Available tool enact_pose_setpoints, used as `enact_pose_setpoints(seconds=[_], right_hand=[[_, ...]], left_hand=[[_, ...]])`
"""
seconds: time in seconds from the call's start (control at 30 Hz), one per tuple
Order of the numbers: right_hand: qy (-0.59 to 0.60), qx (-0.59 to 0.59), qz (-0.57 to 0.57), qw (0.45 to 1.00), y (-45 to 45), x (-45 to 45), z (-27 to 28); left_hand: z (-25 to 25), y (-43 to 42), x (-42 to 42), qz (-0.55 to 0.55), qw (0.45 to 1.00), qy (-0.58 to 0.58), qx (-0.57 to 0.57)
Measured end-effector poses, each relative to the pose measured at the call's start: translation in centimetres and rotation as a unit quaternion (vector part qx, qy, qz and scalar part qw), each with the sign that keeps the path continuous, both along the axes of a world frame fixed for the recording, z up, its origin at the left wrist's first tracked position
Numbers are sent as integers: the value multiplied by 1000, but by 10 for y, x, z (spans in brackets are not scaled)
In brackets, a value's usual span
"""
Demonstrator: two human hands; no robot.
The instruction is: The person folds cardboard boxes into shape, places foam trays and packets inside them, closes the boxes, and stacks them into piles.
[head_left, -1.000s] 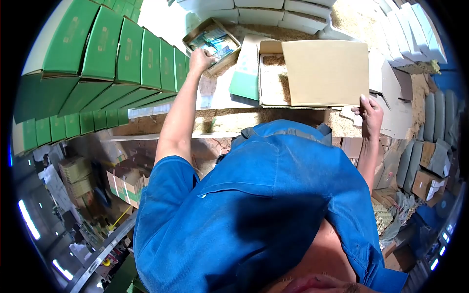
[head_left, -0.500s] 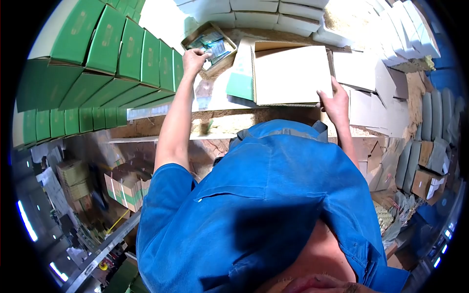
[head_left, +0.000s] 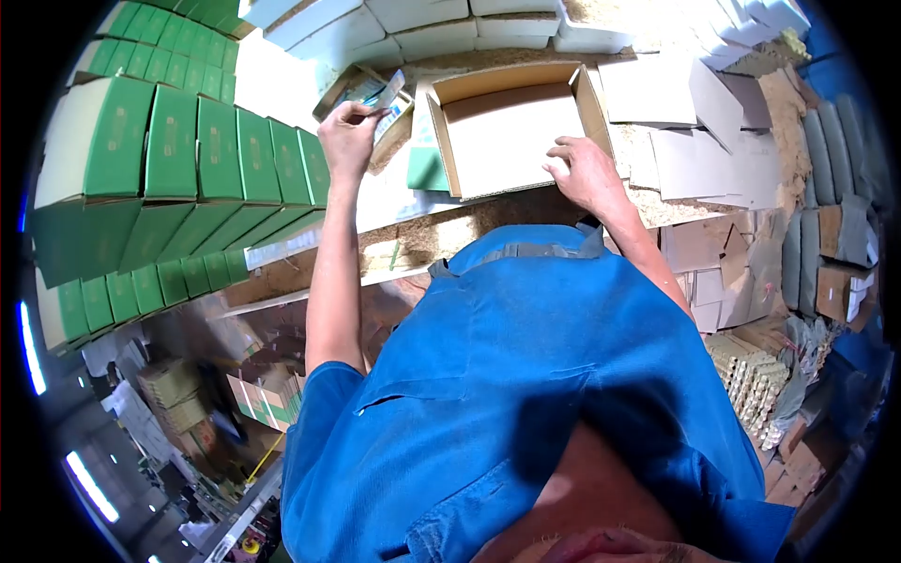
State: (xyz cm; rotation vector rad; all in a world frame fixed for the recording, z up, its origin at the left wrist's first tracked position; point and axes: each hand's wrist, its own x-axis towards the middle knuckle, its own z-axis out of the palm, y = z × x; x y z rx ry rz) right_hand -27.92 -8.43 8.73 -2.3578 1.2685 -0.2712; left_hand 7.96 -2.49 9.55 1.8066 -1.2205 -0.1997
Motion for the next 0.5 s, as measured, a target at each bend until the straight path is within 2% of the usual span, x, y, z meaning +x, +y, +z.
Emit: enact_pose_setpoints(seconds=[0.07,0.13,0.2,0.27,0.3,0.33,0.4,0.47,0.5], right_hand=[[-14,7,-10,1000,3,-7,-1],[-132,8,-24,991,4,-14,4],[-169,34,-62,983,5,-20,13],[-263,-43,-62,962,-2,-28,12],[-289,-39,-84,953,-5,-32,13],[-294,-63,-98,949,-8,-38,15],[-312,-47,-140,938,-15,-54,20],[-342,-27,-192,919,-24,-75,14],[-338,-1,-212,917,-30,-88,2]], left_hand=[[10,-1,-23,-80,990,-87,-76],[32,-3,-67,-159,978,-95,-92],[20,-11,-92,-212,956,-185,-81],[4,-20,-114,-264,937,-223,-49],[-5,-22,-119,-297,919,-258,24],[-13,-20,-123,-329,890,-274,160],[-22,-11,-123,-322,902,-269,105],[8,-1,-128,-243,946,-215,7],[15,7,-124,-166,966,-196,8]])
